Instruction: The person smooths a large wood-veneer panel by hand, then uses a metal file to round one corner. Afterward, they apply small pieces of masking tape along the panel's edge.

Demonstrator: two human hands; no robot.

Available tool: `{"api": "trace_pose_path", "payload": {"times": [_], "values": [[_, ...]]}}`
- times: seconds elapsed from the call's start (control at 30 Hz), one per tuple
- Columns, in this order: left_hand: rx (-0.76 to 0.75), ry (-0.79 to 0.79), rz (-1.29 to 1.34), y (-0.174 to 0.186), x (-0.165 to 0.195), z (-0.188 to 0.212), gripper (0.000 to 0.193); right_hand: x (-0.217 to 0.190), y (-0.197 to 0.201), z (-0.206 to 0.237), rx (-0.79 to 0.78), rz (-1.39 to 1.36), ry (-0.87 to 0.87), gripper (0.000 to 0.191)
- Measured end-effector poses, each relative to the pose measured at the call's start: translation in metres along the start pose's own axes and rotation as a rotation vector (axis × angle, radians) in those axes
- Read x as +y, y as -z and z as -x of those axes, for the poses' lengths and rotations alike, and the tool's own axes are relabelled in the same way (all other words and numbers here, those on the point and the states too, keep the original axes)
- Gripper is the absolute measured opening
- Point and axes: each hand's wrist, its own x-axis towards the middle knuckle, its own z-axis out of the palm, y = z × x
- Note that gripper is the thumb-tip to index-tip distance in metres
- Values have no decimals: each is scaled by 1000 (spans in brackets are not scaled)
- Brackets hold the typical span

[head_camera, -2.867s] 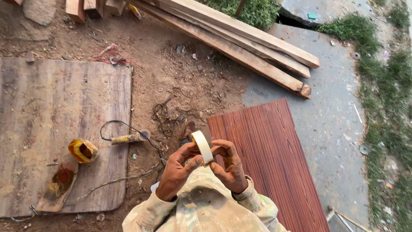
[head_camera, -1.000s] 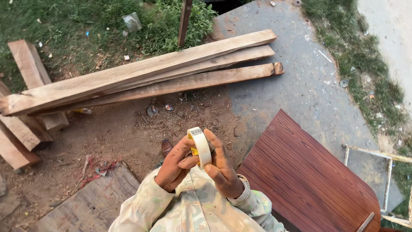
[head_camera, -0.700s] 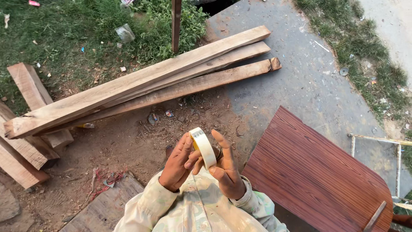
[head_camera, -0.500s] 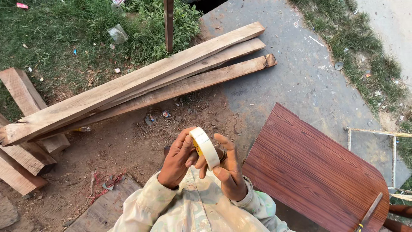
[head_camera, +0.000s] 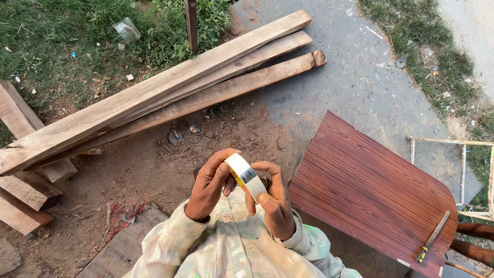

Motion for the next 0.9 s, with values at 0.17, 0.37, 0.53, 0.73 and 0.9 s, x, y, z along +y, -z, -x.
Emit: {"api": "trace_pose_path", "payload": {"times": [0.17,0.37,0.53,0.73,0.9], "values": [[2,40,58,-1,-3,2,37,-2,-1,-3,54,0,-20,60],[-9,206,277,-6,-1,7,39,-7,-1,-3,-11,-107,107,76],[-126,325,395,-17,11,12,42,-8,-4,8,-98,-124,177,77],[-225,334,277,-20,18,11,44,-7,-3,12,-101,-92,191,79],[-182,286,-3,-10,19,9,47,-9,0,12,-102,-76,207,78]]}}
